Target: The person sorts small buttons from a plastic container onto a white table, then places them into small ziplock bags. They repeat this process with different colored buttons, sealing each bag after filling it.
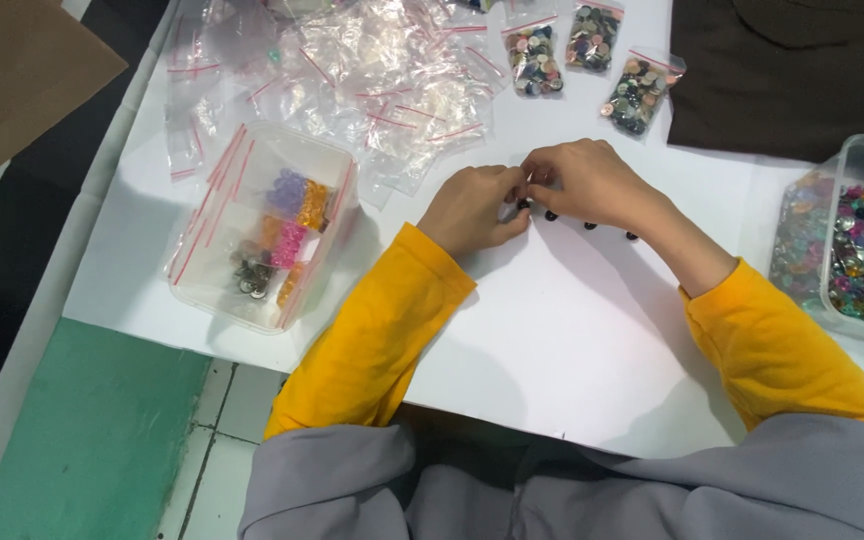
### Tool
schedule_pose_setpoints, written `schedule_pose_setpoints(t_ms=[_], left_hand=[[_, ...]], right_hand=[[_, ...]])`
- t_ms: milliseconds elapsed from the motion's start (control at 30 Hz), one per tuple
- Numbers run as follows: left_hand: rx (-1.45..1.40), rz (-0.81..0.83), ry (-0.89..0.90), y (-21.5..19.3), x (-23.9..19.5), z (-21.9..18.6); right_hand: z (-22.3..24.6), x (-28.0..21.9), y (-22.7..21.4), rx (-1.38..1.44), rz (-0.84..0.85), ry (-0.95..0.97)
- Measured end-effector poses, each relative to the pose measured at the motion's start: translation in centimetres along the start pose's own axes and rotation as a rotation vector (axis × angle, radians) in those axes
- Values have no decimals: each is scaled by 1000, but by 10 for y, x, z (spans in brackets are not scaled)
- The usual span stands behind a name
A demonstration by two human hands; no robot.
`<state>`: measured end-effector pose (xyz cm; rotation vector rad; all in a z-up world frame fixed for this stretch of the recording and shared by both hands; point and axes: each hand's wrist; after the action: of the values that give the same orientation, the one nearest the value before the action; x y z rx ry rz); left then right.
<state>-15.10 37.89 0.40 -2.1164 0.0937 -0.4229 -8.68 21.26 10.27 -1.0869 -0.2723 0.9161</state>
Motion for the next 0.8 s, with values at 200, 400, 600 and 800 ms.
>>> schedule_pose_setpoints(t_ms=[200, 400, 600, 800], left_hand=[[109, -342, 20, 12, 2, 25], [336, -560, -296, -1, 1, 40], [661, -435, -375, 14, 1, 65], [758, -482, -319, 4, 2, 57]], right_hand=[[-5, 24, 8, 21, -172, -148], [-17, 68, 39, 91, -193, -193], [-26, 95, 68, -42, -287, -263], [-33, 94, 69, 122, -381, -297]])
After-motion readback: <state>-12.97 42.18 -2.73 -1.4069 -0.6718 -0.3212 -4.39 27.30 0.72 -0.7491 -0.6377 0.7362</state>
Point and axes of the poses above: each hand's wrist, its own x-axis towards the middle knuckle, its own y-axis out of the palm, z = x × y, and after that the axes turned 4 degrees about x, right-handed
